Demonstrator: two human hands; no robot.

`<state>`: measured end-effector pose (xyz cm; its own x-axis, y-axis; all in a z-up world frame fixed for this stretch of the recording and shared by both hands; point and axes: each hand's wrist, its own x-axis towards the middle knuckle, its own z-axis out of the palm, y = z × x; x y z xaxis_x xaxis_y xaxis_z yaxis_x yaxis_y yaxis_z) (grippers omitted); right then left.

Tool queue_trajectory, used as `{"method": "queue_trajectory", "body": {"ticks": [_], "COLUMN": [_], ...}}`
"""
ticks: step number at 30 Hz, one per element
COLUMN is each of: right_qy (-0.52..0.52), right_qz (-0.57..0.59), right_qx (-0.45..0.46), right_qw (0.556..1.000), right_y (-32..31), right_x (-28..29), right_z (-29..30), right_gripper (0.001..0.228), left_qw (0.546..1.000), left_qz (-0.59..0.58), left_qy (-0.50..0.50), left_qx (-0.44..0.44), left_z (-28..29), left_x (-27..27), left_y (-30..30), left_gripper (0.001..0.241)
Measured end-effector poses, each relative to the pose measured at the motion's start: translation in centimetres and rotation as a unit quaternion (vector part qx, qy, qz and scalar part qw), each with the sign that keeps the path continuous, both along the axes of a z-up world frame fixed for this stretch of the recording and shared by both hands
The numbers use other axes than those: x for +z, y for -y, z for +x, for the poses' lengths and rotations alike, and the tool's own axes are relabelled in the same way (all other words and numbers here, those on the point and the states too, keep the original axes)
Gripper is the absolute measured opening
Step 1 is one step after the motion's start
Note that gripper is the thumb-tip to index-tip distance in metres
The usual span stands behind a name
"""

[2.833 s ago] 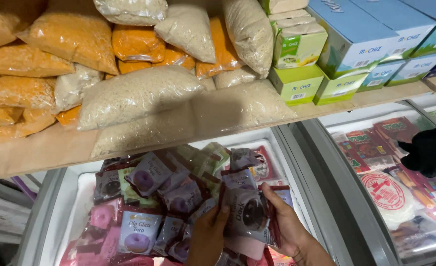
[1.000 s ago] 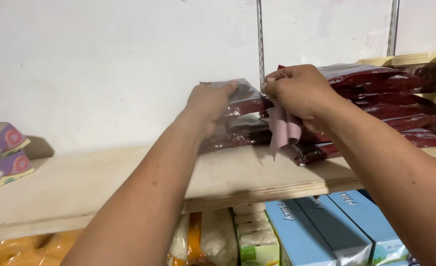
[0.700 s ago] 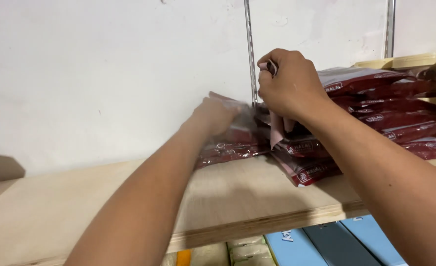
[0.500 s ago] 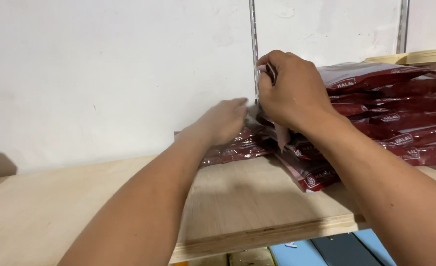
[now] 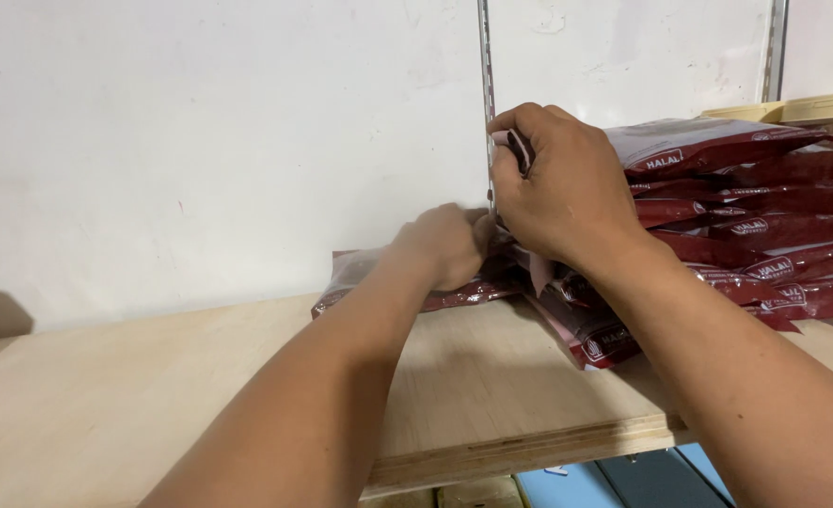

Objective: The person is moving small packets of glaze from a storage bin and organizing them onto a shelf in a store.

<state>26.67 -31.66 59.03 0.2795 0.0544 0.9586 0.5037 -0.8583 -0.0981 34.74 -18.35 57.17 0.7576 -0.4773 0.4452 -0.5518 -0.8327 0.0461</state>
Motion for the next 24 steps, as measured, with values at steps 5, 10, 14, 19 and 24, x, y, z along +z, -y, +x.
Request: {"method": "queue_trajectory", "body": {"ticks": [5, 10, 14, 19, 24], "right_qy": [0.037, 0.134, 0.269, 0.189, -0.053], "right_qz": [-0.01, -0.037, -0.09, 0.026, 0.32], "right_qx": [0.055, 0.138, 0.161, 0.201, 0.201], "right_qw": [0.998, 0.981, 0.945, 0.961, 0.924], "right_y": [0.7, 1.9, 0.8, -4.4, -9.1], "right_x": [-0.6, -0.9, -1.7, -9.3, -24.5], "right_z": [0.0, -0.5, -5.1, -13.8, -20.0], "right_gripper": [0.039, 0.044, 0.027, 0.022, 0.028], "left_qw": [0.996, 0.97, 0.931, 0.873, 0.895], "left_qz": [-0.056, -0.153, -0.241, -0.265, -0.289], "left_qy": [0.055, 0.176, 0.26, 0.348, 0.271], "left_qx": [-0.038, -0.067, -0.087, -0.218, -0.206], "left_z": [-0.1, -2.2, -10.8, -22.2, -28.6], "left_x": [-0.3, 1.5, 2.2, -5.7, -21.5], "left_y": [-0.6, -1.9, -3.8, -7.1, -11.5], "left_gripper": [0.041, 0.035, 0.025, 0.021, 0.014]}}
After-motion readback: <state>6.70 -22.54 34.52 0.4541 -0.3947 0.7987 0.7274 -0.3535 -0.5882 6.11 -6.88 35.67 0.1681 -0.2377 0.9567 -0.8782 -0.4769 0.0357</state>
